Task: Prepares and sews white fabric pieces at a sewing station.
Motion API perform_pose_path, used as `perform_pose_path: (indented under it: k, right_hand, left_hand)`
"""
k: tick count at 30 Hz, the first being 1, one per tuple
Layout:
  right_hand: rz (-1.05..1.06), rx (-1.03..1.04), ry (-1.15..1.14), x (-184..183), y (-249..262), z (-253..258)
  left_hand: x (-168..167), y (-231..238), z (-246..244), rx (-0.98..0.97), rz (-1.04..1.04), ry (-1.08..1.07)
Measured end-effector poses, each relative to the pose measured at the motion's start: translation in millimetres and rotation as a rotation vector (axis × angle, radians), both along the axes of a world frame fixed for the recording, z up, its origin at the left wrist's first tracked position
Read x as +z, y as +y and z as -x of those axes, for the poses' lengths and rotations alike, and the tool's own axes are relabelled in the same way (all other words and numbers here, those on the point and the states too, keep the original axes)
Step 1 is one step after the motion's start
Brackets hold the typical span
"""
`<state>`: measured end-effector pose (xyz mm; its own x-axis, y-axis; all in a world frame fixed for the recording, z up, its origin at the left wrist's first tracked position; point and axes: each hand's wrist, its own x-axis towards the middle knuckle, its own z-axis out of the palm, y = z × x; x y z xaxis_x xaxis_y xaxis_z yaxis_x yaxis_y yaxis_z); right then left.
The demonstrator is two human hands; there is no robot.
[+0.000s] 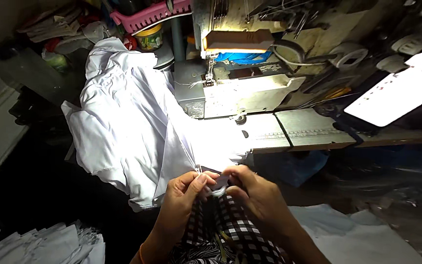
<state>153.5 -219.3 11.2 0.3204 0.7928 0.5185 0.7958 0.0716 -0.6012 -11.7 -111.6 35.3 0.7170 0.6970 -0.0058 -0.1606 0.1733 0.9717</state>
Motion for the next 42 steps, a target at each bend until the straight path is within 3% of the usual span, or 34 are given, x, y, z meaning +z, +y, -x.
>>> perform_pose_path:
  k: [6, 16, 18, 21, 24, 27, 32, 34, 37, 40, 42]
  right_hand:
    - [-0.118, -0.004, -0.341, 8, 17, -8]
    - [-0.21, 0.259, -0.558, 25, 46, 3]
    - [-0.216, 0.276, -0.498, 25, 51, 5]
    - [-0.223, 0.237, -0.207, 20, 54, -4]
    - [-0.175, 0.127, 0.225, 15, 48, -25]
    - [-0.146, 0.018, 0.511, 20, 40, -43]
    - [-0.117, 0.023, 0.65, 25, 37, -39]
    - [-0.105, 0.012, 0.612, 22, 39, -34]
    - [-0.064, -0.042, 0.571, 13, 34, -39]
    - [-0.057, -0.084, 0.673, 10, 22, -48]
    - [-0.074, -0.034, 0.65, 16, 16, -46]
  left_hand:
    - [-1, -9, 13, -0.104, 0.312, -0.096]
    - [-2, -10, 20, -0.171, 0.174, -0.115]
    - [-3, -8, 22, -0.239, 0.058, -0.077]
    - [-8, -6, 27, -0.444, -0.333, 0.109]
    - [-20, -3, 41, -0.502, -0.814, 0.521]
    - [-8, 6, 58, -0.556, -0.817, 0.882]
    - [-5, 21, 36, 0.316, -1.207, 0.753]
    - [-21, 38, 16, 0.436, -1.248, 0.771]
    - [-30, 54, 7, 0.424, -1.2, 0.779]
    - [-13, 65, 32, 0.265, -1.029, 0.663]
    - [6, 66, 42, 0.106, -0.77, 0.523]
